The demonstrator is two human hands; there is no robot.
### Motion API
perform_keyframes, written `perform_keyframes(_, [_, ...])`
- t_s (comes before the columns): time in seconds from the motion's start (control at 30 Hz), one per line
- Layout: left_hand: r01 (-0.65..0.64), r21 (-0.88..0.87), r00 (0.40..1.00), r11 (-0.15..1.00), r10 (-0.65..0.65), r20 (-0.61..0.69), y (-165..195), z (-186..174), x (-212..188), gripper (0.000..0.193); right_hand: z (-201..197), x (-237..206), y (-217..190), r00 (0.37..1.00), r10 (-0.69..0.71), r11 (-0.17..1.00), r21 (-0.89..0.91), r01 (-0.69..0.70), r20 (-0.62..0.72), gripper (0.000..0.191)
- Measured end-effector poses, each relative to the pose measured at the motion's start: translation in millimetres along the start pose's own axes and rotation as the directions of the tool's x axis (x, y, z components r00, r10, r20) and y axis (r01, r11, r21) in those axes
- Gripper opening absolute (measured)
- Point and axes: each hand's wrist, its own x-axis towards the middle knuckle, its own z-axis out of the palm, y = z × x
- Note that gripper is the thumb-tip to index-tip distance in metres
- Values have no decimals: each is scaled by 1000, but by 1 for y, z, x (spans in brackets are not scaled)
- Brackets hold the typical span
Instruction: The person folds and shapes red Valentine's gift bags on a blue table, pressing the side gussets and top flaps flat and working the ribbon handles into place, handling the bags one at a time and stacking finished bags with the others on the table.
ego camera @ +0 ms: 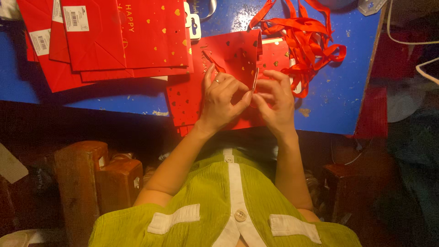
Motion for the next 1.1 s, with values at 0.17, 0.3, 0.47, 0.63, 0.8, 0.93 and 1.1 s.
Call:
perform_keyframes(0.17, [-2, 4, 1000, 1000, 2, -4, 0, 0, -1, 16, 1, -1, 1, 999, -35, 998, -56, 36, 20, 13])
perform_keyframes(0.3, [-2, 10, 1000, 1000, 2, -6, 0, 1, 0, 17, 0, -5, 10, 997, -38, 994, -110, 30, -74, 8])
perform_keyframes(0.47, [10, 0, 1000, 1000, -10, -5, 0, 0, -1, 17, -1, -4, 6, 996, 4, 995, 98, 4, -86, 18])
perform_keyframes(0.63, [15, 11, 1000, 1000, -15, -5, 0, 1, -1, 16, -4, 0, -14, 996, -87, 988, -126, 90, 30, 29])
perform_keyframes(0.8, [10, 9, 1000, 1000, -10, -4, -1, 1, -2, 16, -1, 3, -15, 1000, 18, 998, -57, -16, 25, 17])
perform_keyframes(0.93, [4, 13, 1000, 1000, -4, 1, -1, 1, -1, 17, 1, -2, -2, 998, -56, 986, -155, 54, -9, 9])
perform_keyframes(1.1, [10, 14, 1000, 1000, -10, 13, -1, 0, 0, 17, 0, -2, 8, 989, 16, 999, -35, -22, -150, 6])
